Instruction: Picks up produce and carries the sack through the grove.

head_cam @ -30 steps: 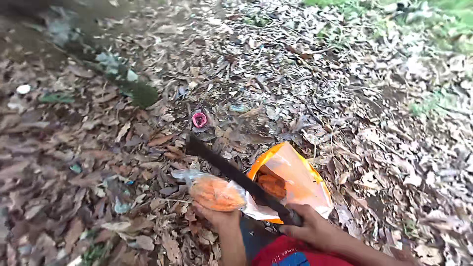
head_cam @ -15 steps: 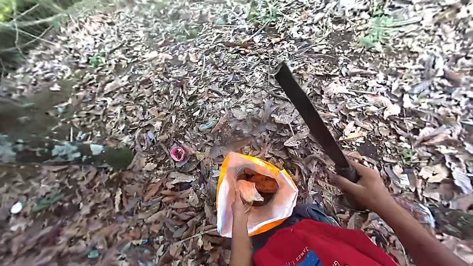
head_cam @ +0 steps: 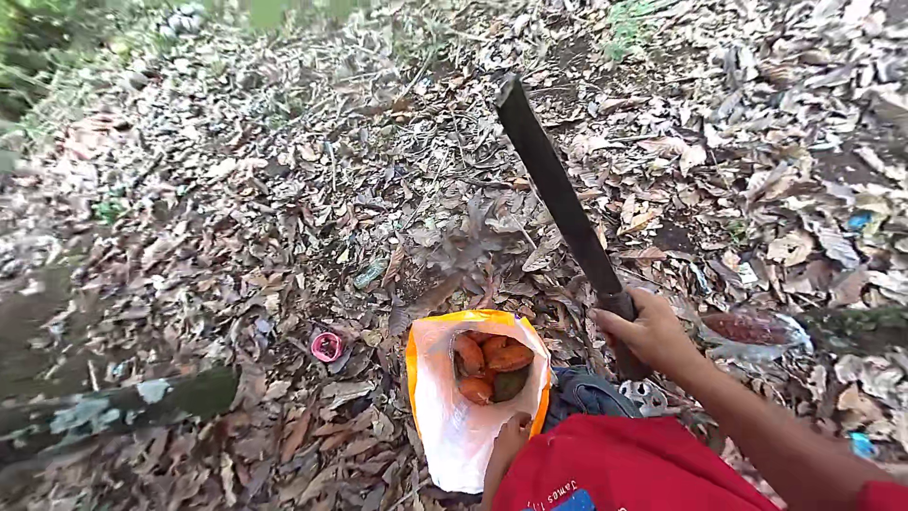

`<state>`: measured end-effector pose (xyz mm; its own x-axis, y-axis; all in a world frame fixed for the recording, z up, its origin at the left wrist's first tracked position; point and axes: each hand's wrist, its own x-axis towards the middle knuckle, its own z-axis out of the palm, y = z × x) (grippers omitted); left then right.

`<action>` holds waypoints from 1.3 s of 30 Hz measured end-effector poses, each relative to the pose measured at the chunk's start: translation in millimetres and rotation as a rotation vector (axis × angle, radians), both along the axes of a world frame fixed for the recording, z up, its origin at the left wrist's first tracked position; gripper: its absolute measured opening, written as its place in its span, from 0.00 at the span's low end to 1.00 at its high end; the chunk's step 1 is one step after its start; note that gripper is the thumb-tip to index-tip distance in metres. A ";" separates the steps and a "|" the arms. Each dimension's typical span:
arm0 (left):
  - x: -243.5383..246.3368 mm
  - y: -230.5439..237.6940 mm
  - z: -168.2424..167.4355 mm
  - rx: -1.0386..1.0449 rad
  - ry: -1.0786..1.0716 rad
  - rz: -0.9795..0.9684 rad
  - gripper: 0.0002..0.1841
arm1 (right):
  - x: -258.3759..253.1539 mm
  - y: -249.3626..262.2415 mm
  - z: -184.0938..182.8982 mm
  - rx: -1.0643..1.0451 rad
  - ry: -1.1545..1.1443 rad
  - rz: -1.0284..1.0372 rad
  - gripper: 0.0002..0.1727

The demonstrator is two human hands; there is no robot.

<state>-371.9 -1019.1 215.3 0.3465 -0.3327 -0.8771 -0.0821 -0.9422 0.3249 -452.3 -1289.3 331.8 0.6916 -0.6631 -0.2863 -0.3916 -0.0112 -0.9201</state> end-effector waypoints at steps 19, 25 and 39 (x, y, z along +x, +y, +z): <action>-5.3 -147.8 72.5 -1.040 -0.141 -0.293 0.23 | -204.2 69.6 -15.6 -0.521 0.662 -0.658 0.28; -99.9 -267.3 38.8 -0.784 -0.083 -0.669 0.34 | -260.8 8.1 -51.4 -0.353 0.876 -0.590 0.27; -194.1 -386.5 -113.1 -0.538 -0.119 -0.962 0.50 | -280.8 -33.6 -74.7 -0.296 0.844 -0.602 0.24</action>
